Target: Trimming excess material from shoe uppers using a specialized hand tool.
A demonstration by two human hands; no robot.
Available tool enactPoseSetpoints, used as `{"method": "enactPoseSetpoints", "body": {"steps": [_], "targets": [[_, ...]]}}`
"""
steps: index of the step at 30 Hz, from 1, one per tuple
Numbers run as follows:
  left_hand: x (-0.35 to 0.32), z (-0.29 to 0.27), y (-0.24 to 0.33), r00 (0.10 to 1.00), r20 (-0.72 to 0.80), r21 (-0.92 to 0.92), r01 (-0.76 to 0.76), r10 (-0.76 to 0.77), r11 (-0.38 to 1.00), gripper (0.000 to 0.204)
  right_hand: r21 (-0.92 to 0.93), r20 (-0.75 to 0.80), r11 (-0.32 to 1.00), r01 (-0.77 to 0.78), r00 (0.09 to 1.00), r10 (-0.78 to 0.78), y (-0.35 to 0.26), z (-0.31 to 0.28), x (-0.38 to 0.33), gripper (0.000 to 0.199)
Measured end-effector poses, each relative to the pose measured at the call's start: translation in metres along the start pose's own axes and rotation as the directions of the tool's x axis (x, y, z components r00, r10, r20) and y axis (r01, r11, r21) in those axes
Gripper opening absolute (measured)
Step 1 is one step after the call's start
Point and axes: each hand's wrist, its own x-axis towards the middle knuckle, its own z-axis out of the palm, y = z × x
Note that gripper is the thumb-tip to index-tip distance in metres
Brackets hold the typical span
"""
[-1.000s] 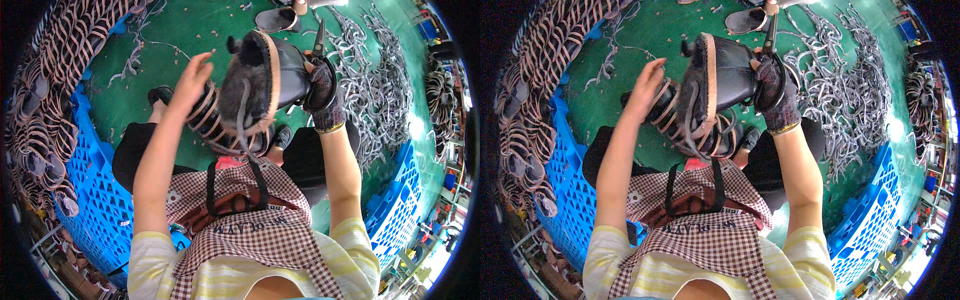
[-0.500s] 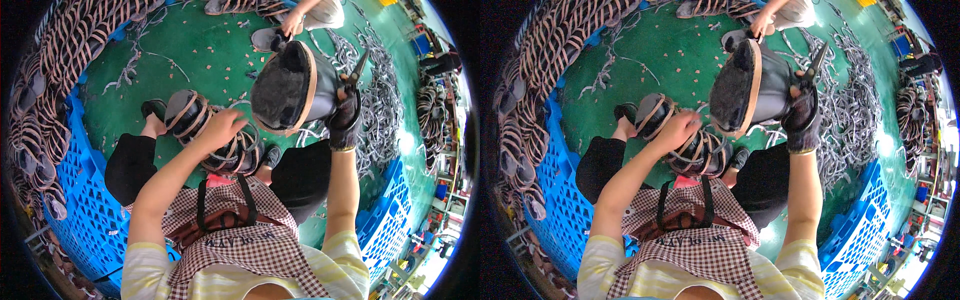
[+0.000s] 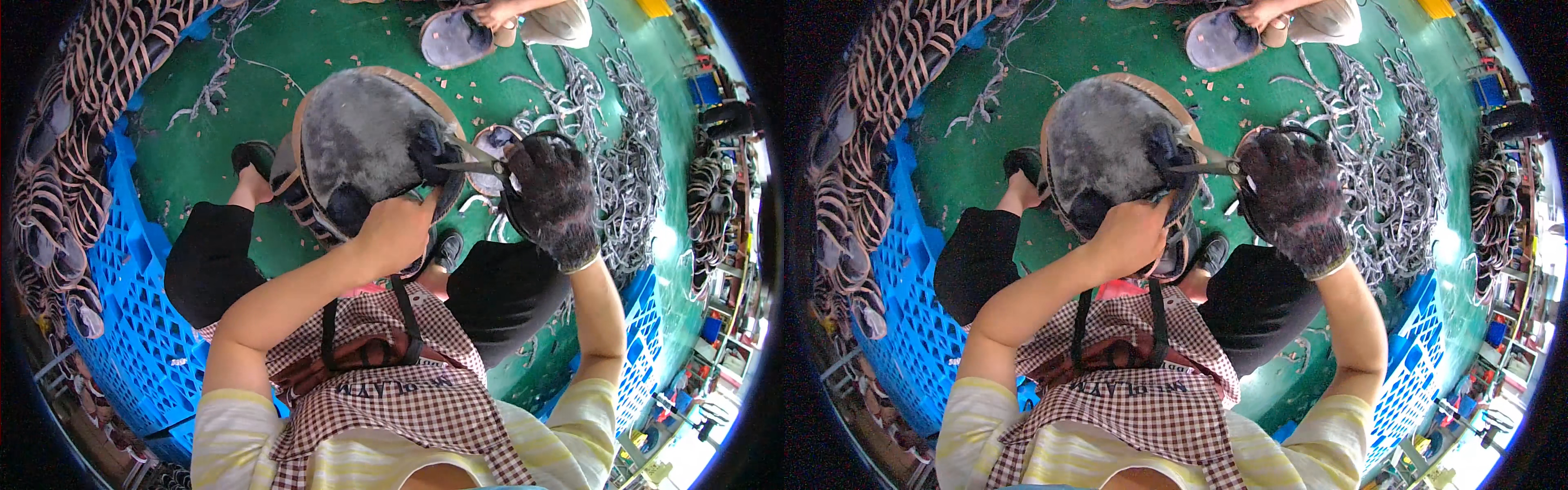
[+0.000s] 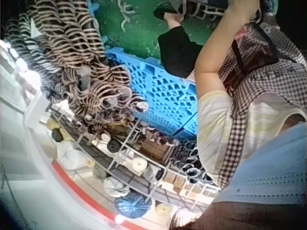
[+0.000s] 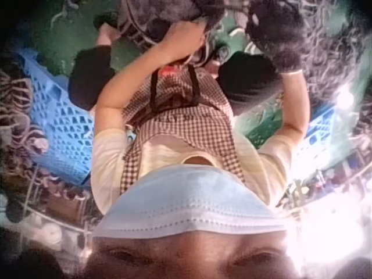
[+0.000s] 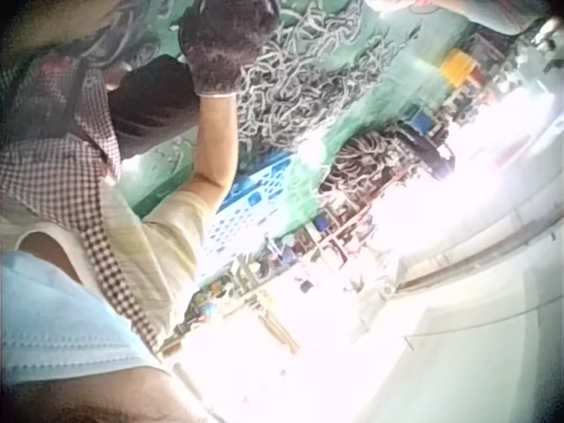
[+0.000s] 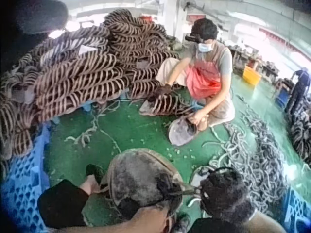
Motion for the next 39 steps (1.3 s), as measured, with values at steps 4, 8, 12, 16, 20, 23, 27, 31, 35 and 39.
{"method": "enactPoseSetpoints", "body": {"steps": [4,8,12,16,20,23,27,31,35,39], "targets": [[-0.012,0.014,-0.001,0.993,0.005,0.269,-0.112,0.115,0.956,0.048,-0.067,0.011,0.996,0.066,0.998,-0.065,-0.004,-0.002,0.014,0.033],[-0.013,0.011,-0.004,0.988,-0.024,0.311,-0.14,0.155,0.94,0.045,-0.108,0.141,0.978,0.177,0.977,-0.161,-0.002,0.002,0.019,0.043],[-0.014,0.001,-0.012,0.992,-0.01,0.338,-0.116,0.126,0.934,0.046,0.008,0.313,0.999,0.05,0.948,-0.05,-0.001,0.017,0.022,0.04],[0.0,0.001,-0.034,0.997,-0.004,0.317,-0.076,0.082,0.946,0.04,0.372,0.233,0.904,-0.212,0.964,0.13,0.032,0.064,0.014,0.021],[0.025,-0.008,-0.11,0.964,-0.114,0.317,0.264,-0.24,0.911,0.028,0.07,0.342,0.949,-0.309,0.901,0.268,0.081,0.124,-0.002,0.028],[0.028,-0.02,-0.213,0.878,-0.401,0.335,0.404,-0.26,0.851,0.028,-0.165,0.542,0.811,-0.561,0.636,0.55,0.119,0.171,-0.007,0.033],[0.004,-0.013,-0.318,0.781,-0.321,0.302,0.62,-0.535,0.724,0.03,-0.027,0.473,0.664,-0.748,0.575,0.667,0.149,0.205,-0.041,0.043],[-0.01,0.016,-0.287,0.618,-0.067,-0.236,0.753,-0.783,0.615,0.058,-0.141,0.383,0.624,-0.768,0.539,0.75,0.169,0.275,-0.076,0.034],[-0.002,0.06,-0.309,0.525,-0.016,-0.351,0.794,-0.851,0.496,0.071,-0.259,0.396,0.55,-0.794,0.432,0.81,0.197,0.315,-0.106,0.031],[-0.01,0.055,-0.331,0.531,0.015,-0.337,0.801,-0.848,0.495,0.072,-0.217,0.452,0.476,-0.852,0.344,0.823,0.193,0.304,-0.083,0.028]]}}
